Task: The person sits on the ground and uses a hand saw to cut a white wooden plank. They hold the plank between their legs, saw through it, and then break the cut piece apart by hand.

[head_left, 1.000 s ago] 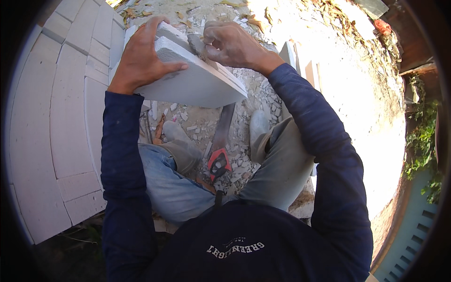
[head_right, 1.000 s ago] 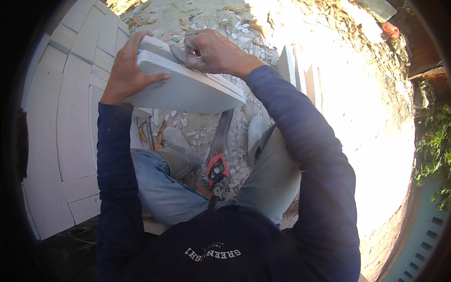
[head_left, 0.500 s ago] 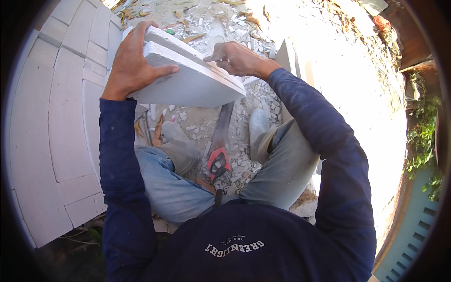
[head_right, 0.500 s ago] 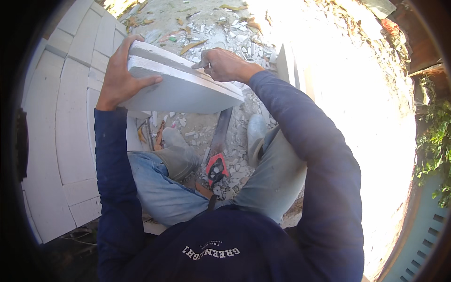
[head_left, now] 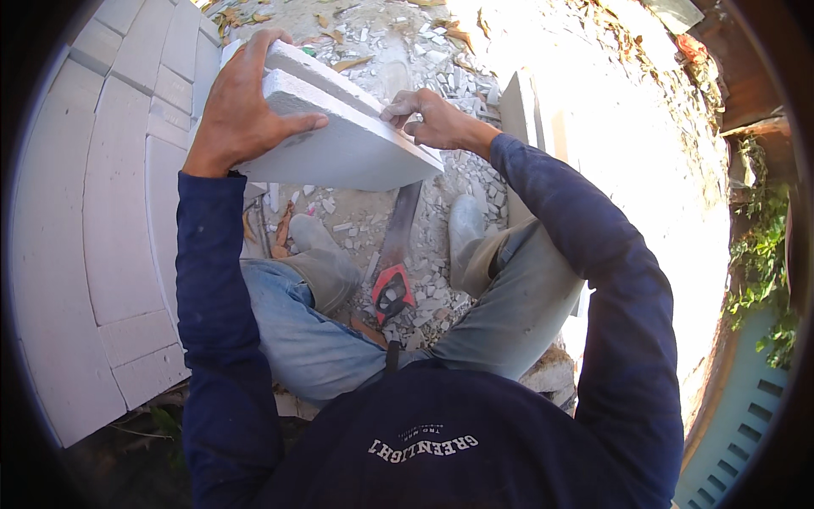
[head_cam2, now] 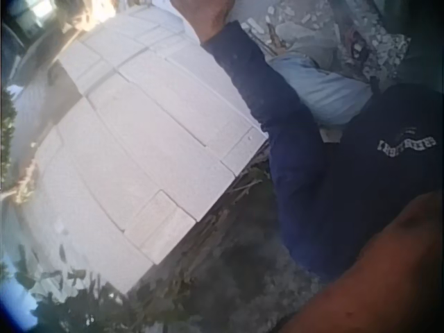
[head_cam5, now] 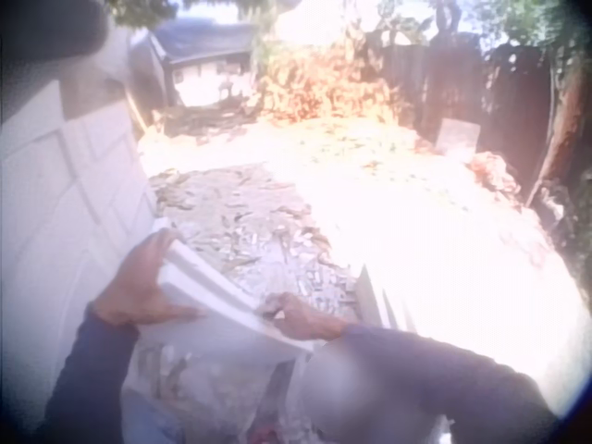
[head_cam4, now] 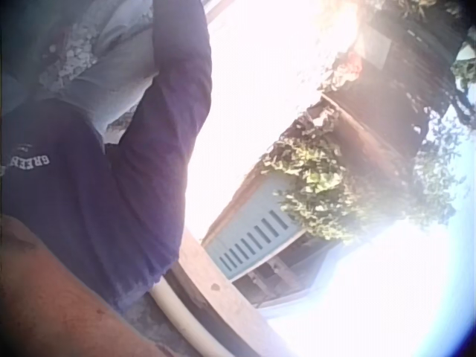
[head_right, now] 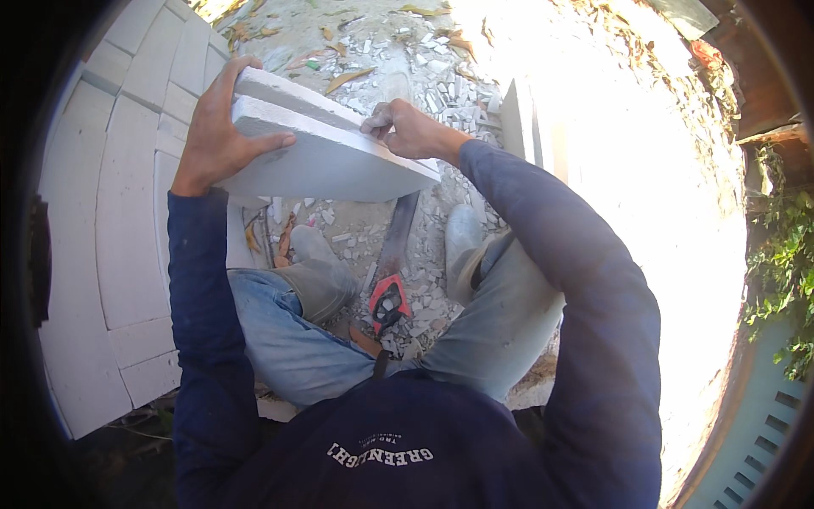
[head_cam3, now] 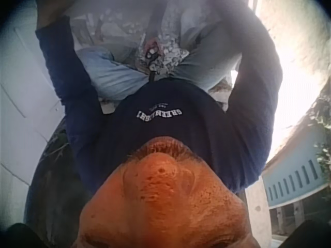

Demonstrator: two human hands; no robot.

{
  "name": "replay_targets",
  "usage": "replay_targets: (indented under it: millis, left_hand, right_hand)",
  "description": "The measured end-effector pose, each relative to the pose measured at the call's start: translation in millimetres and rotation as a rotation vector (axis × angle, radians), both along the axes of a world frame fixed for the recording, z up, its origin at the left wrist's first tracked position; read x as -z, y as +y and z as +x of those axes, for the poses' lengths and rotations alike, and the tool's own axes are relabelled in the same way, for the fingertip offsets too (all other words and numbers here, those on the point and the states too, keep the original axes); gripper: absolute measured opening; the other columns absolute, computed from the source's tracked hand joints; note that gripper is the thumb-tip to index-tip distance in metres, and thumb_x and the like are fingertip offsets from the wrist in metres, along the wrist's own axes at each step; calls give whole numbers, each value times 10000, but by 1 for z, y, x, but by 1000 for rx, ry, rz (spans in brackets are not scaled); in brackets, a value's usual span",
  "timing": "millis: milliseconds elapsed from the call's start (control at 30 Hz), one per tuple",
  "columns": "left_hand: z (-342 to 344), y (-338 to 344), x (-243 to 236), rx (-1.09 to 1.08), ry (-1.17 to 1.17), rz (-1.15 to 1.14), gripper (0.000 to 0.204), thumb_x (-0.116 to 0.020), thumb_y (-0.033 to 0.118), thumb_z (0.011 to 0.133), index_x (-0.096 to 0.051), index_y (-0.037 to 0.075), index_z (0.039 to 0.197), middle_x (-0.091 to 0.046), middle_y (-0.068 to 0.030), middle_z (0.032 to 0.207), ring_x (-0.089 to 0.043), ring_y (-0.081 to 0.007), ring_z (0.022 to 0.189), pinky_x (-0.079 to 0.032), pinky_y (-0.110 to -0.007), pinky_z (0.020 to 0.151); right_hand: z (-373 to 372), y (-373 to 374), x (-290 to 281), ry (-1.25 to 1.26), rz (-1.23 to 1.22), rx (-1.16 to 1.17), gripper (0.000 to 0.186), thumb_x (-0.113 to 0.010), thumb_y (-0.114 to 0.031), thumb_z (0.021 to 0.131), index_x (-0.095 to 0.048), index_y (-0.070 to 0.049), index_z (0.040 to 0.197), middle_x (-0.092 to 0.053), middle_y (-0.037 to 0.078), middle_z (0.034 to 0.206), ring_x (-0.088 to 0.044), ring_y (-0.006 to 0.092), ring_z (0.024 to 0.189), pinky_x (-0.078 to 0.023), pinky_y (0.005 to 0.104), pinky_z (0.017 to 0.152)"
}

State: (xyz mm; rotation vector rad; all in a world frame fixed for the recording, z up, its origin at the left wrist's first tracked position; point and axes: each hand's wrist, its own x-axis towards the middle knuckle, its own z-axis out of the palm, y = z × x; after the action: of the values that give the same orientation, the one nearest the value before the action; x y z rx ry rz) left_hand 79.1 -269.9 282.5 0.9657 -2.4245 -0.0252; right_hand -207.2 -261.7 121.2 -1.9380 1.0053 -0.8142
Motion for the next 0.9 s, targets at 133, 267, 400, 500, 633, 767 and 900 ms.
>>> replay_targets:
  millis: [133, 267, 400, 500, 633, 767, 900]
  left_hand:
    - [-1, 3, -1, 5, 2, 22, 933, -967, 415, 584, -517, 84, 1332, -667, -198, 1158, -667, -370, 1095, -532, -434, 966]
    - [-2, 4, -1, 11, 5, 15, 883, -962, 293, 619, -496, 91, 1342, -662, -158, 1140, -664, -316, 1099, -535, -413, 958]
    - [0, 1, 0, 14, 22, 19, 915, -973, 395, 587, -516, 93, 1320, -667, -192, 1149, -671, -370, 1087, -539, -430, 957]
    - [2, 2, 1, 4, 14, 28, 912, -972, 396, 591, -516, 94, 1320, -665, -188, 1152, -668, -365, 1095, -537, -431, 960]
    - [2, 1, 0, 20, 0, 7, 910, -972, 388, 596, -515, 93, 1326, -660, -185, 1160, -665, -358, 1104, -537, -430, 963]
    - [1, 3, 2, 28, 24, 41, 911, -970, 392, 598, -515, 93, 1328, -657, -187, 1164, -662, -355, 1111, -536, -431, 965]
    - [4, 1, 2, 40, -9, 16, 921, -959, 301, 628, -475, 92, 1384, -650, -169, 1174, -663, -315, 1104, -548, -418, 946]
  right_hand:
    - [-1, 1, -7, -6, 64, 3, 387, -547, 146, 764, -755, 47, 1075, -706, 166, 1054, -681, 256, 967, -559, 338, 880]
    - [1, 1, -2, 32, -7, 131, 322, -590, 107, 797, -763, 33, 1058, -721, 181, 1020, -696, 262, 965, -554, 357, 883]
    - [1, 4, -5, 174, -153, 105, 211, -657, 5, 864, -768, 18, 1044, -733, 193, 1009, -705, 305, 958, -545, 387, 879]
    - [6, 6, -9, 260, -233, 98, 206, -684, -59, 887, -767, 20, 1059, -733, 169, 1027, -706, 319, 927, -548, 389, 864]
    - [9, 4, -11, 367, -255, 60, 197, -673, -92, 905, -766, 14, 1042, -732, 174, 1012, -703, 346, 905, -547, 402, 847]
    - [2, -1, -14, 419, -303, 23, 201, -675, -126, 913, -766, 2, 1039, -739, 176, 983, -702, 359, 901, -547, 413, 840]
    - [1, -6, -15, 427, -327, -23, 210, -671, -154, 921, -765, -6, 1036, -740, 184, 960, -704, 362, 896, -548, 419, 838]
